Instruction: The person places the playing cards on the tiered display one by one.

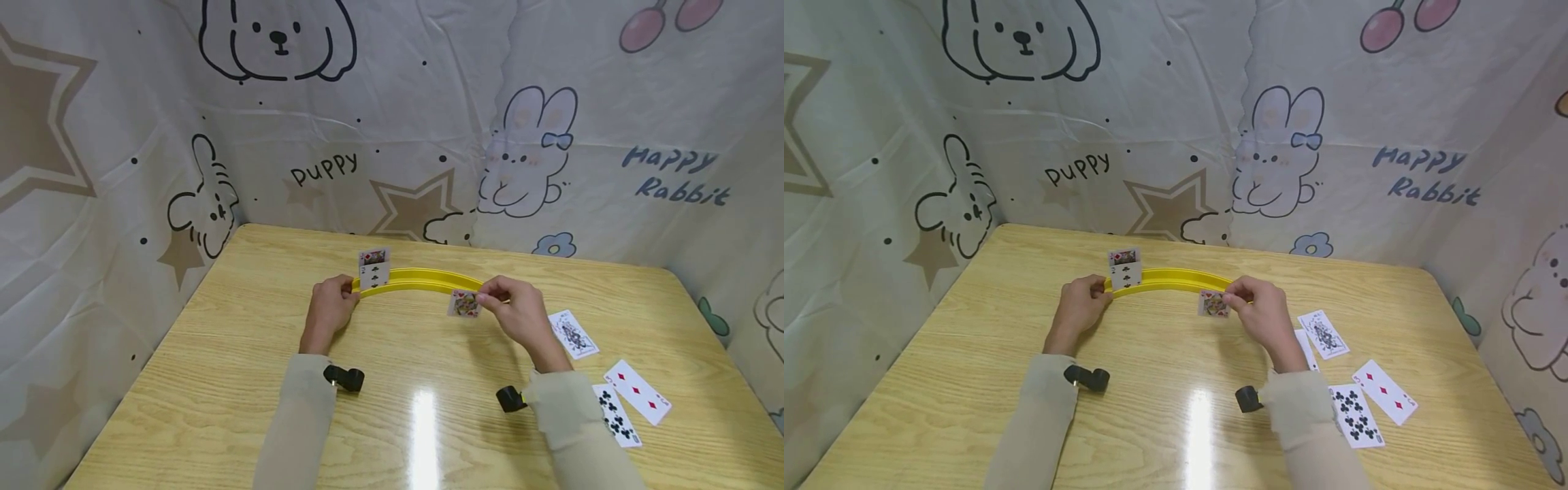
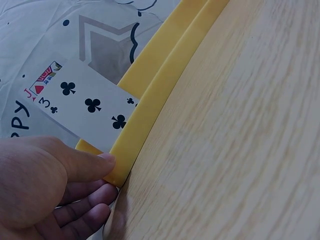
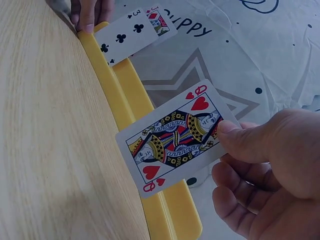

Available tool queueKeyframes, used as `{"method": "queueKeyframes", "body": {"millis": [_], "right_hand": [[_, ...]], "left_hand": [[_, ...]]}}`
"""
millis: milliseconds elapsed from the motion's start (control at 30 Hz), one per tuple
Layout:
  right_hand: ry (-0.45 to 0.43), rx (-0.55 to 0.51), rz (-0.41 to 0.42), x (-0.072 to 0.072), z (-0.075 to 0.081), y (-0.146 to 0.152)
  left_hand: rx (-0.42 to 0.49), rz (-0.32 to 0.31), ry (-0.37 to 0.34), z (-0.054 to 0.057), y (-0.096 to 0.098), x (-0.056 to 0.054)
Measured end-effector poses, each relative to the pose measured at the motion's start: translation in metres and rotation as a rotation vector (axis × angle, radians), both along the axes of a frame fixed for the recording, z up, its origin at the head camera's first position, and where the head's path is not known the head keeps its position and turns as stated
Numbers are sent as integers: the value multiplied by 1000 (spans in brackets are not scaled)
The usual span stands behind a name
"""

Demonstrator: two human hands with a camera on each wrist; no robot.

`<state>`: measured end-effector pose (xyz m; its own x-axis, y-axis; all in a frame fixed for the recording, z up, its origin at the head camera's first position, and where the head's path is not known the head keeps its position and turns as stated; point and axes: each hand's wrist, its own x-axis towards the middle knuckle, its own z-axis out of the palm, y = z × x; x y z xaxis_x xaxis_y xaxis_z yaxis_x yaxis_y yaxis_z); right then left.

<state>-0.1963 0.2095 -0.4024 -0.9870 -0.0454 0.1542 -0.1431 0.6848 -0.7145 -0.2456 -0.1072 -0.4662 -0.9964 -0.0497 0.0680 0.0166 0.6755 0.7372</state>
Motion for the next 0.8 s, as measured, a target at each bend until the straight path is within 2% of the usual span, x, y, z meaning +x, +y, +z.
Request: {"method": "queueKeyframes", "body": {"millis": [800], "right_hand": [[26, -36, 14, -25, 5, -22]], "left_hand": [[0, -1, -1, 0, 0, -2]]}}
